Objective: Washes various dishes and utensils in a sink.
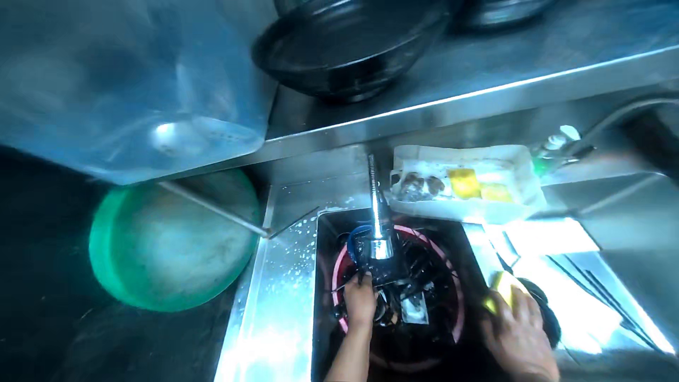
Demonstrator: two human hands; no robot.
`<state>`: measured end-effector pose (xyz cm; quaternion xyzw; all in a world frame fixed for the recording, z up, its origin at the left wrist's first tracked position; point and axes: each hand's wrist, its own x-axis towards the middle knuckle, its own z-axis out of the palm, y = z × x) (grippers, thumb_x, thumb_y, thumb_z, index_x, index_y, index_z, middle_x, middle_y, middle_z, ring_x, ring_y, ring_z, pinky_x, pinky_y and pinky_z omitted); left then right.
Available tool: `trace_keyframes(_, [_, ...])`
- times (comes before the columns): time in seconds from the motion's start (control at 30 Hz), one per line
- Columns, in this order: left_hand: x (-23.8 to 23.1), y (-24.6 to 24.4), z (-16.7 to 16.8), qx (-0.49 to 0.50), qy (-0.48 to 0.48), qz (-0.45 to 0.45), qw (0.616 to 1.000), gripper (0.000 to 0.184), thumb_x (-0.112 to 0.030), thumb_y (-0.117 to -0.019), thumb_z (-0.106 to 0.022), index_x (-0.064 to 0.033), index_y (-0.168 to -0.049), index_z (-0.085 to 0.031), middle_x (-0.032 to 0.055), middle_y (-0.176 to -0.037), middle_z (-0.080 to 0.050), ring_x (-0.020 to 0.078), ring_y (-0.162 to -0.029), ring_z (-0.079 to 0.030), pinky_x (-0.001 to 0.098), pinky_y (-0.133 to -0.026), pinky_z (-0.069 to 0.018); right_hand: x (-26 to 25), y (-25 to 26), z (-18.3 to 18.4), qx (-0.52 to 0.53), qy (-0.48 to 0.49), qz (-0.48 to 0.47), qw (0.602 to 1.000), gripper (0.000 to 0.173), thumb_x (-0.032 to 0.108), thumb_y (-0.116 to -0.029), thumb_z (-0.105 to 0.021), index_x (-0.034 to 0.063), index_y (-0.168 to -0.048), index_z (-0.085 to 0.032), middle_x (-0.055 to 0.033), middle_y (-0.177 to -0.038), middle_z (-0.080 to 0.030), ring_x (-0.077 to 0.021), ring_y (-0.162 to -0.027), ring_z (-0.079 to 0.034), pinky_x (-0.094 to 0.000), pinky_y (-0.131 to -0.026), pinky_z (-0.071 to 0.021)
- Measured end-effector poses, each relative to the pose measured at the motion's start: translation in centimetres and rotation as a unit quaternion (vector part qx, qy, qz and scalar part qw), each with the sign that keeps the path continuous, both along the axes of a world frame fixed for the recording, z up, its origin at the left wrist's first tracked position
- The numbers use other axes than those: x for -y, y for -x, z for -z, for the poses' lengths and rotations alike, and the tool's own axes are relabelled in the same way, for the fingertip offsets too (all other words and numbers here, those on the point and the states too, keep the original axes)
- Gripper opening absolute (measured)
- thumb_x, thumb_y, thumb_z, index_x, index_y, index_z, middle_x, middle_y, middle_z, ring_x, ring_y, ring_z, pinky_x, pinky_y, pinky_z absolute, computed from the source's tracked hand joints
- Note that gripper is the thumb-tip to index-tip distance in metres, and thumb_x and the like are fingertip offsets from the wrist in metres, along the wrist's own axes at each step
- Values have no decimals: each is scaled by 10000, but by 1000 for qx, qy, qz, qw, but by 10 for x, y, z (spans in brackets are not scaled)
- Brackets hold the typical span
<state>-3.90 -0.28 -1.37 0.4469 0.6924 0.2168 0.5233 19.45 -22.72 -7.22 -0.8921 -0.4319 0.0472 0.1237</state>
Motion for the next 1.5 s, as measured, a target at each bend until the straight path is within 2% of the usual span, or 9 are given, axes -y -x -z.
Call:
trace_keyframes(0.33, [-24, 63, -40, 61, -10, -129, 990, 331, -271, -1052, -593, 42, -1125, -674, 165, -836, -713, 231, -664, -701, 388, -610, -613, 2, -2, -5, -9, -9, -5, 1000, 674, 342, -822, -683, 92, -1438, -573, -310, -1587, -356, -564, -1467, -306, -699, -1034, -438])
trace_keyframes(0.57, [-66, 190, -34, -87, -68, -161, 981, 298, -285, -1009, -664, 2, -964, -729, 141, -809, -727, 222, -653, -703, 412, -609, -610, 4, -5, 3, 10, -5, -1, 1000, 675, 401, -818, -648, 119, -1428, -583, -296, -1591, -359, -544, -1477, -304, -673, -1051, -440])
trace_keyframes(0.77, [-93, 244, -27, -159, -63, -172, 970, 347, -326, -993, -685, 16, -1051, -696, 174, -914, -703, 257, -744, -704, 457, -669, -616, 3, -7, 8, 29, -5, 11, 999, 684, 389, -772, -656, 127, -1403, -611, -287, -1563, -410, -538, -1459, -345, -649, -1059, -450])
trace_keyframes(0.93, [-94, 182, -51, -390, -311, 27, 866, 530, -346, -984, -626, 34, -1353, -604, 275, -1434, -541, 447, -1371, -484, 595, -1154, -361, -1, -7, 5, 19, -1, 11, 1000, 650, 406, -815, -617, 123, -1401, -618, -304, -1553, -417, -545, -1456, -346, -648, -1100, -416])
trace_keyframes(1.07, [-103, 64, -22, -270, -335, 173, 886, 382, -282, -993, -637, 9, -1235, -692, 212, -1241, -682, 361, -1198, -641, 543, -1050, -498, 1, -8, 7, 21, -23, 15, 999, 560, 397, -876, -521, 145, -1359, -651, -283, -1526, -462, -507, -1429, -415, -598, -1131, -413])
trace_keyframes(1.23, [-163, -18, 133, -220, -55, 221, 949, 831, -440, -924, -719, -21, -1551, -371, 216, -1422, -576, 348, -1321, -559, 543, -1122, -432, -35, -35, -44, -127, -245, 117, 954, 501, 258, -991, -482, -43, -1386, -553, -236, -1353, -611, -285, -1229, -626, -457, -1051, -522])
trace_keyframes(1.3, [-171, -28, 161, -266, -16, 238, 934, 841, -491, -908, -725, 1, -1514, -414, 245, -1377, -592, 375, -1293, -573, 549, -1092, -457, -83, -64, -89, -77, -335, 81, 935, 465, 244, -1016, -490, -76, -1349, -535, -227, -1269, -623, -197, -1120, -646, -364, -971, -555])
trace_keyframes(1.4, [-160, -50, 148, -238, -15, 205, 949, 586, -364, -900, -773, -12, -1340, -612, 229, -1273, -650, 345, -1202, -628, 525, -1041, -498, -161, -120, -143, -15, -316, 11, 949, 448, 230, -982, -486, -61, -1312, -571, -253, -1268, -629, -335, -1181, -619, -499, -1010, -509])
trace_keyframes(1.5, [-135, -64, 140, -107, -71, 220, 967, 499, -264, -876, -804, -32, -1288, -643, 138, -1140, -724, 226, -1059, -710, 466, -969, -584, -242, -167, -162, -7, -113, 32, 993, 339, 298, -1024, -531, -5, -1132, -637, -242, -1031, -683, -441, -971, -685, -648, -791, -537])
